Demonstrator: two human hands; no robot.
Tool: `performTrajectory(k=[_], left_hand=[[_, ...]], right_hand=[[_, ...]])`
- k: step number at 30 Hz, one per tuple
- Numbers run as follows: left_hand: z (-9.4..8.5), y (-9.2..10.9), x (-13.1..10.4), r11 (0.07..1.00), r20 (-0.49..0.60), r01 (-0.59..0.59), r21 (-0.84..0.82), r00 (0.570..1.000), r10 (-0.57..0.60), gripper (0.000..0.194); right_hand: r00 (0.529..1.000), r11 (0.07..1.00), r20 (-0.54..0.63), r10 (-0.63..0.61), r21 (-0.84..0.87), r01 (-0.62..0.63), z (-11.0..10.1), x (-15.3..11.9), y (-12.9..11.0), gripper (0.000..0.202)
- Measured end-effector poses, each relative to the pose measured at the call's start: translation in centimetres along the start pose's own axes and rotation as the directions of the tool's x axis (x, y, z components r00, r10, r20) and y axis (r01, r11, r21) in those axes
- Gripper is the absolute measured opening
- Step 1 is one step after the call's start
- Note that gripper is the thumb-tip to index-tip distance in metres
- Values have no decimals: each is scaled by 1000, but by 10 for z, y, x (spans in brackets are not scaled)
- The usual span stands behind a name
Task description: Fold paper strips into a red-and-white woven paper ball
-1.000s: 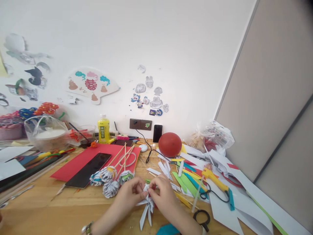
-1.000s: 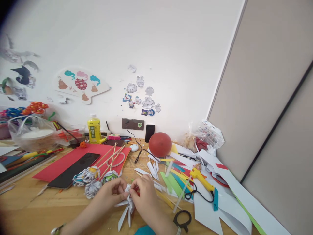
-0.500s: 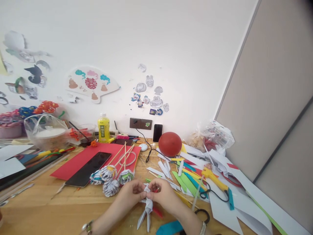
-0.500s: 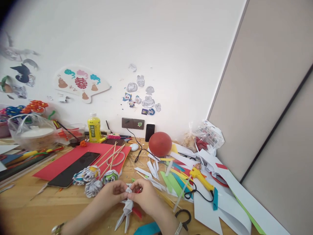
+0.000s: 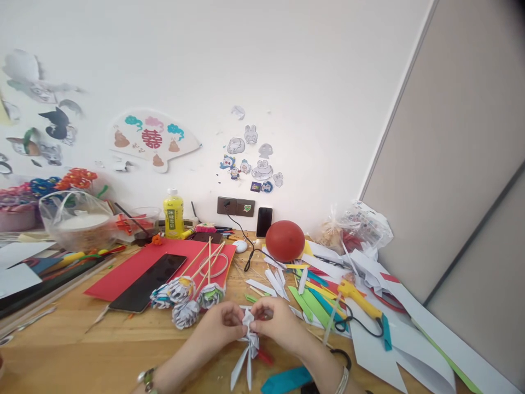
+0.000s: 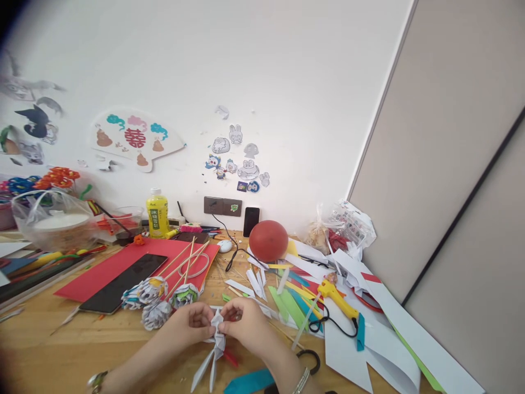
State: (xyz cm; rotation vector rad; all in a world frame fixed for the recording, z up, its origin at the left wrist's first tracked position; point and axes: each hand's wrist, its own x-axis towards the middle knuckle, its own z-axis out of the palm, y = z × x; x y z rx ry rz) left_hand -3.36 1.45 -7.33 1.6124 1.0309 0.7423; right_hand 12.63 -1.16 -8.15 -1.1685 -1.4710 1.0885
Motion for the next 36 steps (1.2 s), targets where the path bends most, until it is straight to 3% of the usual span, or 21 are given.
performTrajectory(k=[4,9,12,15,19,23,28,33,36], left_hand=[[3,1,-4,995,-69,-41,88,996,47,9],[4,1,-10,963,-105,-134,233,981,162,11],[1,3,-8,999,-73,-29,23,997,31,8],[-1,1,-3,987,13,93,-131,996,-92,21],[-1,-8,1,993,62,75,-93,996,-70,35],[1,-12,4,995,14,57,-87,998,-56,37],[3,-14,4,995,19,68,-67,998,-67,30],[2,-18,4,997,-33,57,-49,998,-59,24],[0,-18,4,997,-41,67,-27,997,-68,24]], right_hand=[[997,980,-41,-70,-189,61,10,-4,0,18],[976,873,-74,-203,-466,146,17,-8,-4,23],[970,860,-91,-227,-486,156,15,-7,-9,20],[978,885,-90,-188,-447,129,13,-7,-10,18],[957,813,-5,-290,-529,243,12,-9,-8,18],[879,641,156,-451,-628,441,9,-10,-5,20],[862,583,245,-443,-652,485,3,-8,3,23],[731,383,415,-542,-652,654,1,-9,2,23],[716,356,445,-538,-650,671,0,-11,-2,21]])
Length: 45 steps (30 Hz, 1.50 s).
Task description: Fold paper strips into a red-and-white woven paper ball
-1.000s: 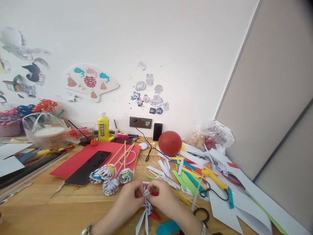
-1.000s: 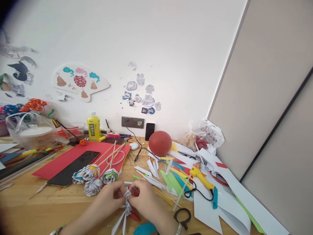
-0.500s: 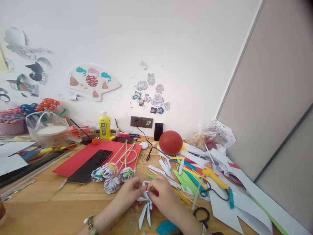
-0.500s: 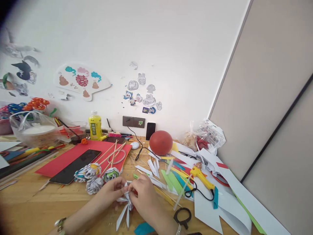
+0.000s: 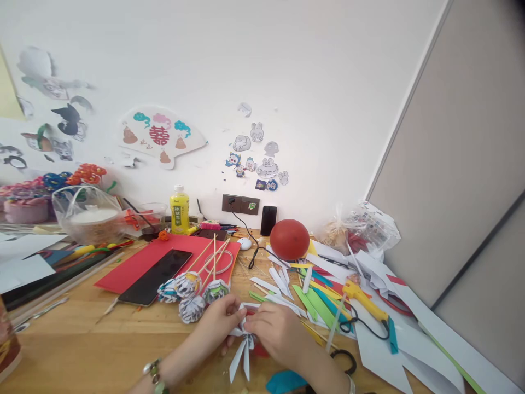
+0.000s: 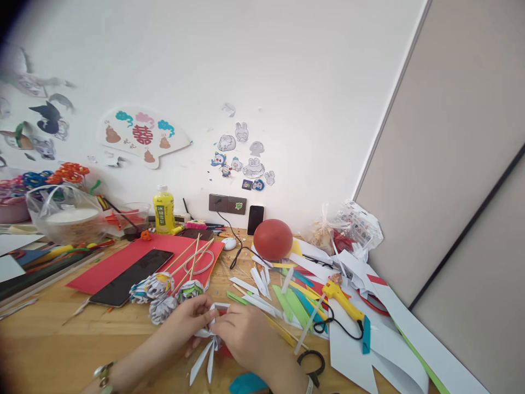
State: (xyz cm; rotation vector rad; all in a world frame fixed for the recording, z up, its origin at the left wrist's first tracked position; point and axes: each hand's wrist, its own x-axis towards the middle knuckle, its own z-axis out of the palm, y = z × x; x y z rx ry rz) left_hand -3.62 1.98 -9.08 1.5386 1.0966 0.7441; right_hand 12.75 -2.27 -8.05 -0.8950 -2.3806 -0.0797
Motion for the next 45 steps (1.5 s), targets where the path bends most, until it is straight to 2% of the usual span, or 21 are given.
performTrajectory(k=[4,7,10,12,13,15,17,18,20,22,25,29,32,38,45], left_hand=[[1,2,-1,1000,0,12,24,1000,-12,24],[3,2,0,999,-9,20,30,1000,-19,24],[2,2,1,999,-19,27,37,999,-26,24],[2,2,2,999,-20,30,38,999,-29,23],[2,2,2,999,-17,30,35,999,-29,24],[2,3,1,999,-6,27,22,1000,-27,24],[4,4,-1,1000,10,27,9,1000,-27,25],[5,4,-1,1000,17,28,5,999,-28,26],[6,4,-3,1000,31,29,-1,999,-29,28],[7,4,-4,1000,46,30,-5,999,-30,30],[7,5,-4,999,62,37,-1,997,-37,32],[6,7,-3,998,31,49,25,998,-50,34],[6,7,-3,998,8,56,38,998,-57,36],[6,7,-2,998,9,50,39,999,-50,33],[4,2,-1,997,-10,61,54,998,-60,31]], right_hand=[[995,996,-32,90,16,-89,-1,1,-2,21],[1000,999,5,26,-30,-25,-3,1,-5,21],[995,986,83,-49,-156,61,-6,3,-9,23],[993,981,109,-44,-183,63,-8,3,-11,23],[995,986,99,-9,-167,26,-8,3,-12,21],[988,986,44,146,-87,-141,-7,4,-12,19],[944,944,23,330,14,-330,-6,4,-11,24],[918,917,39,394,55,-396,-6,5,-10,24],[892,886,102,440,112,-449,-8,5,-9,21],[901,895,150,407,134,-426,-9,5,-8,22],[930,931,152,333,102,-350,-9,5,-5,23],[978,983,118,171,-93,-161,-4,6,-2,19],[991,974,112,73,-222,-47,-3,7,-4,19],[984,990,124,126,-85,-116,-7,4,-5,17],[979,992,198,48,-124,-24,-11,4,-5,13]])
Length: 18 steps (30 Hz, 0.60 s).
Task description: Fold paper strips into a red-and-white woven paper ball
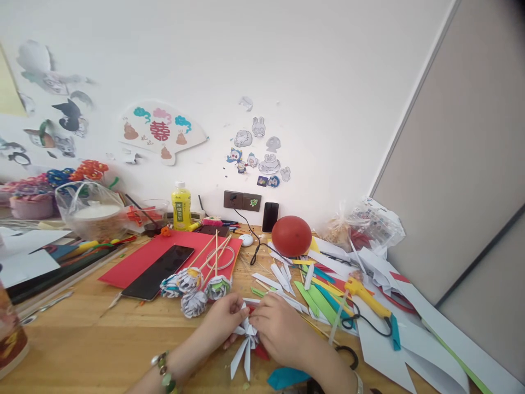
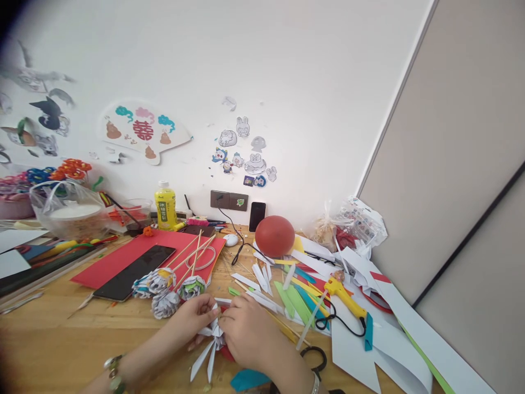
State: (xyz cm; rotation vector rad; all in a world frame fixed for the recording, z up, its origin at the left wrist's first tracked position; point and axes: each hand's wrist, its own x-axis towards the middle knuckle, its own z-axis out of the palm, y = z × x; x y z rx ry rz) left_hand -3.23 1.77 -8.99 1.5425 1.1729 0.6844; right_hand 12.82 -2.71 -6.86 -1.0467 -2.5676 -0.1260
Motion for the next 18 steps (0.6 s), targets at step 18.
performTrajectory(k=[18], left_hand=[[1,5,-6,997,13,64,-44,998,-64,20]], right_hand=[[991,963,-38,126,245,-113,-6,0,-13,9]])
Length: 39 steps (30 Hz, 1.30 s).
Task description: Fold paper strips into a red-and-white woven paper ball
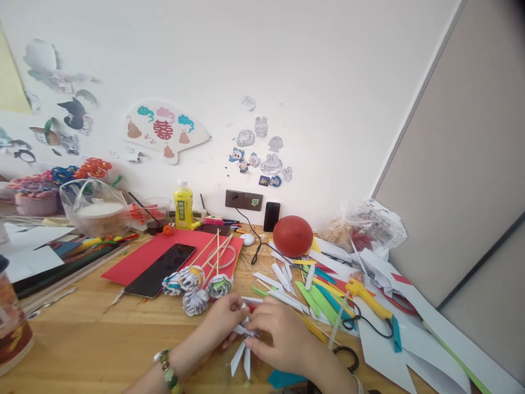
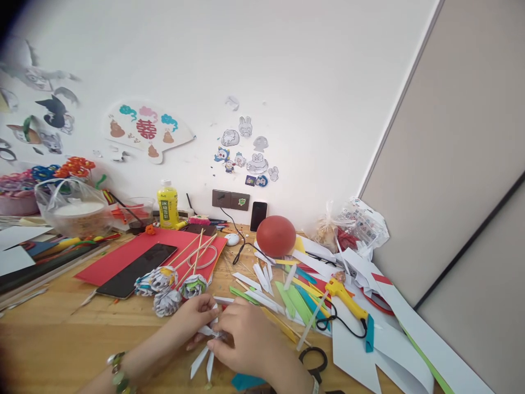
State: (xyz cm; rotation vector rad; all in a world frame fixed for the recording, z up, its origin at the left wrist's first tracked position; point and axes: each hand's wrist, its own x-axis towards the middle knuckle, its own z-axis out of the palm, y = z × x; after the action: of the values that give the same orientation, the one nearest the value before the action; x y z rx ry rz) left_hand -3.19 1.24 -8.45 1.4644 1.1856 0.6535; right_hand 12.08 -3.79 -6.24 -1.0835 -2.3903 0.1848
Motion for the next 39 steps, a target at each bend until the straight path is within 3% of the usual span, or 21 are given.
performTrajectory(k=[9,13,16,20,26,34,39], left_hand=[[4,7,-3,999,-21,35,18,999,-35,17],[3,5,-1,999,-41,30,38,999,-29,19],[1,2,1,998,-46,18,54,999,-16,19],[-1,1,2,998,-57,3,62,998,1,19],[-2,3,2,998,-75,-39,45,996,42,18],[-3,3,1,997,-97,-62,41,993,65,22],[-4,-2,4,999,-91,-43,-8,995,42,21]], right_hand=[[993,939,-95,76,-329,-104,17,1,-15,8],[995,924,-100,-14,-381,-26,19,3,-14,14],[993,924,-76,-88,-379,53,16,4,-12,16],[991,931,-94,-100,-359,60,16,3,-11,14],[968,982,-206,140,-96,-163,20,1,-10,20],[975,983,-201,91,-138,-120,31,-2,-4,15],[965,977,-159,210,0,-213,23,1,-10,18]])
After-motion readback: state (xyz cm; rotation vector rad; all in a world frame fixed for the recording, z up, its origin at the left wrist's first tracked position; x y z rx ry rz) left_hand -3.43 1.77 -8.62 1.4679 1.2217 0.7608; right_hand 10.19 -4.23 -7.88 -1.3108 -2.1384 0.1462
